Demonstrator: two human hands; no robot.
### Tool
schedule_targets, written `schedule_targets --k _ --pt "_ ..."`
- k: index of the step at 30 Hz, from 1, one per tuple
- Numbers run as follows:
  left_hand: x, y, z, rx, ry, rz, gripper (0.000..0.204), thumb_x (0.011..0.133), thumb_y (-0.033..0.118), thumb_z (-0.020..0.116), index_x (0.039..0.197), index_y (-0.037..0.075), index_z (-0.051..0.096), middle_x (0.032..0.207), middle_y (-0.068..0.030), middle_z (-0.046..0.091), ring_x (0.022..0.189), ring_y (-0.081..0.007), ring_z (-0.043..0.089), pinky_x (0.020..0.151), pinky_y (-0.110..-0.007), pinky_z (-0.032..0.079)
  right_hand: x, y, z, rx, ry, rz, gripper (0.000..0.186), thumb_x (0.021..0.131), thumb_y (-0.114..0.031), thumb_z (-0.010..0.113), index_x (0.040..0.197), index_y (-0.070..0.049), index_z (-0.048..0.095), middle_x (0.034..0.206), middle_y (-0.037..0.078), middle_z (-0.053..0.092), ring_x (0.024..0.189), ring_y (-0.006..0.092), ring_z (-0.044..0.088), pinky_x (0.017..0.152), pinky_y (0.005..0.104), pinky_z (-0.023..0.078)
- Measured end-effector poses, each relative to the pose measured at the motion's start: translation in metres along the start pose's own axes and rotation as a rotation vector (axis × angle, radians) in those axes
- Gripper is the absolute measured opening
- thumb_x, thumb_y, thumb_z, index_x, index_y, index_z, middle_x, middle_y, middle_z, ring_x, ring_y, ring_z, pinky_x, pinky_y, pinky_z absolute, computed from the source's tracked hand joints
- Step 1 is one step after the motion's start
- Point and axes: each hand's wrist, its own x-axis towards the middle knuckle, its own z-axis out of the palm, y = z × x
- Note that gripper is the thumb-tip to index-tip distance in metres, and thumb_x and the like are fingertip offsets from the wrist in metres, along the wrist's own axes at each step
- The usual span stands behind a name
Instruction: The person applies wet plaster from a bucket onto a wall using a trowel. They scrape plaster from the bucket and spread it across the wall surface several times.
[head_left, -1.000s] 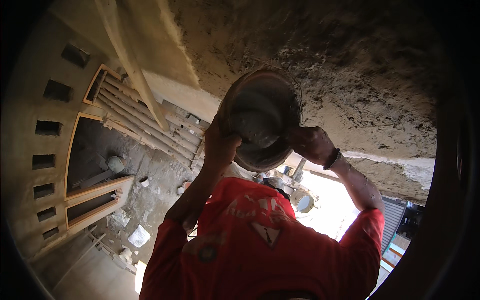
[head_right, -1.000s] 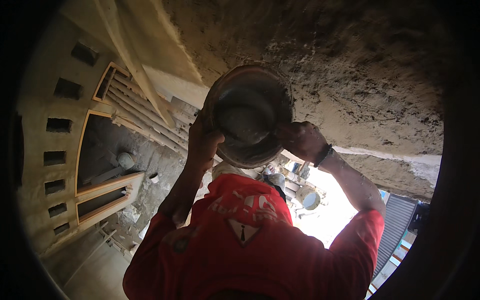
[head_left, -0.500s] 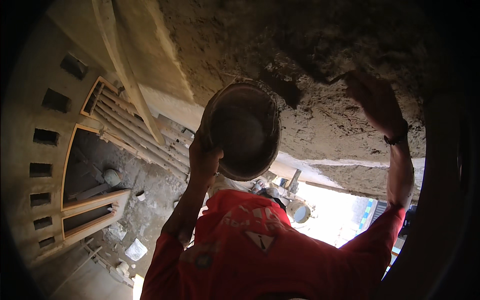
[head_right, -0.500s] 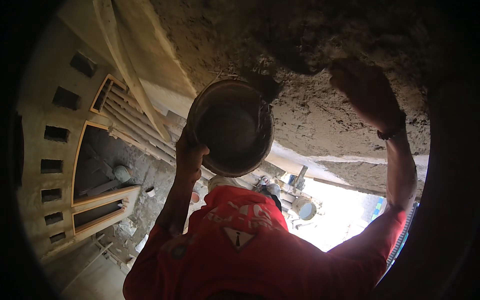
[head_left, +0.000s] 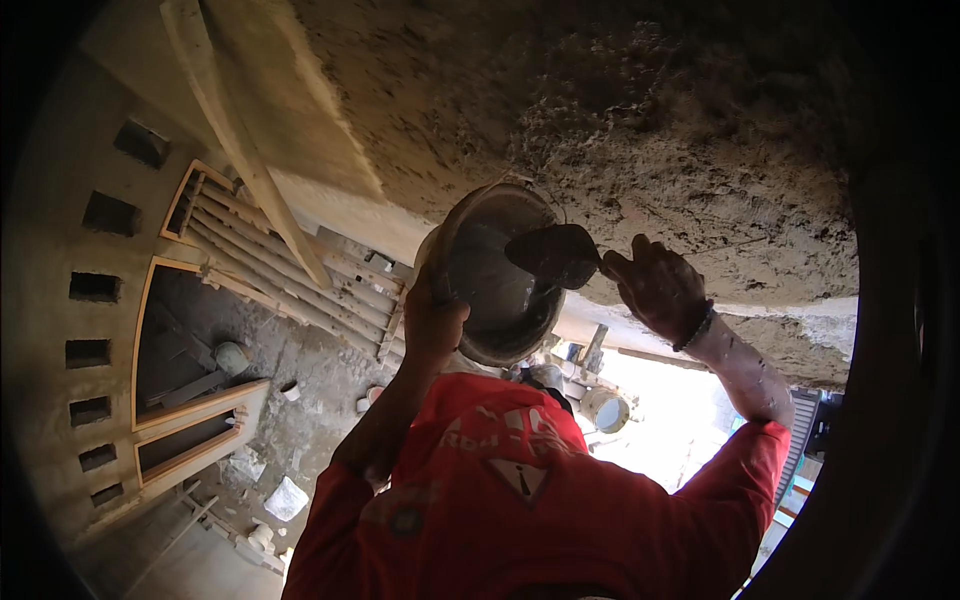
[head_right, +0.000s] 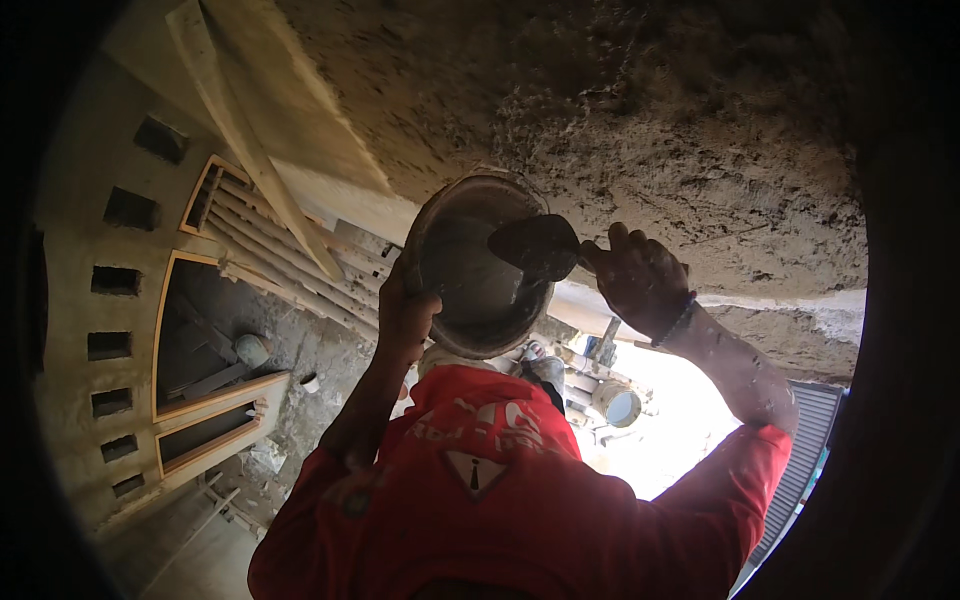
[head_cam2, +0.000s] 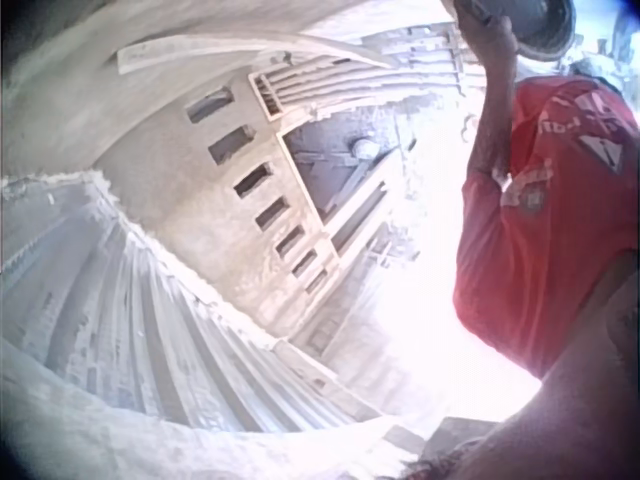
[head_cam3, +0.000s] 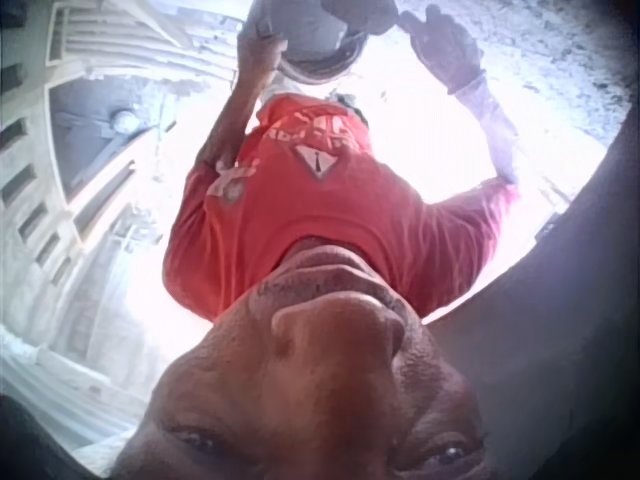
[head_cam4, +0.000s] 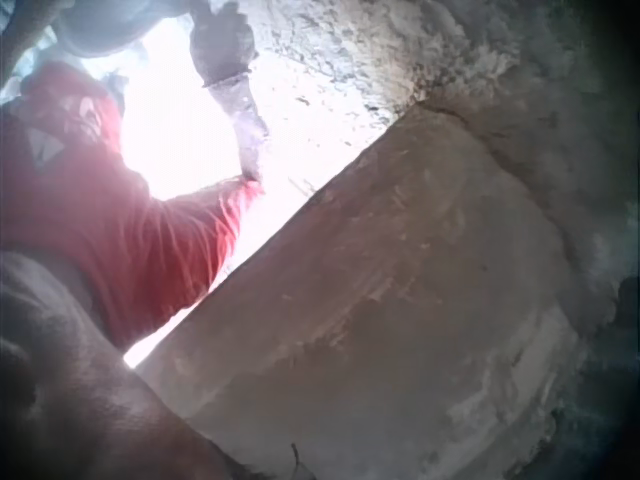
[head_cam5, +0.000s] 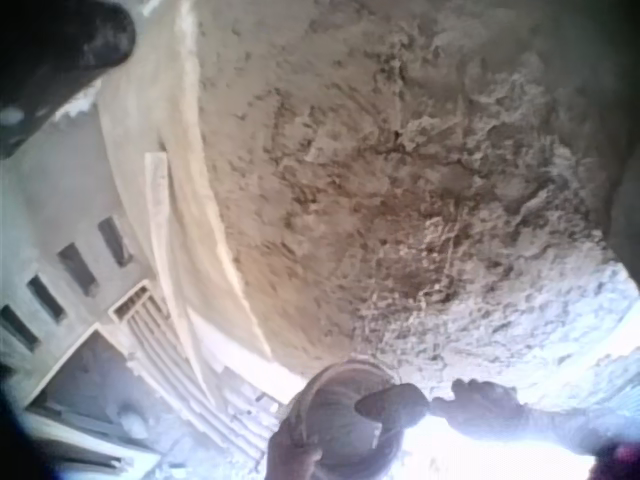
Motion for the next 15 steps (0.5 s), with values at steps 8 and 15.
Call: schedule_targets --k 8,15 --pt "0.004 -0.033 0.027 0.035 -0.037 0.225 0.072 0.063 -0.002 0.055 0.134 0.003 0.046 0.109 -0.0157 0.063 0.098 -0.0270 0.062 0.087 -0.034 0.047 -0.030 -0.039 0.088 0.242 -0.509 0.192 0.034 0.083 -0.022 0.059 0.115 -0.009 0.061 0.102 0.017 0.059 0.091 0.0358 0.061 0.078 0.0468 0.053" --pt "0.000 -0.037 0.034 -0.008 -0.087 0.164 0.066 0.064 -0.002 0.055 0.129 0.000 0.047 0.112 -0.0170 0.062 0.102 -0.0273 0.061 0.088 -0.035 0.048 -0.046 -0.052 0.116 0.729 -0.621 0.383 0.042 0.088 -0.040 0.057 0.126 -0.022 0.058 0.104 0.016 0.066 0.090 0.0351 0.065 0.080 0.0435 0.054"
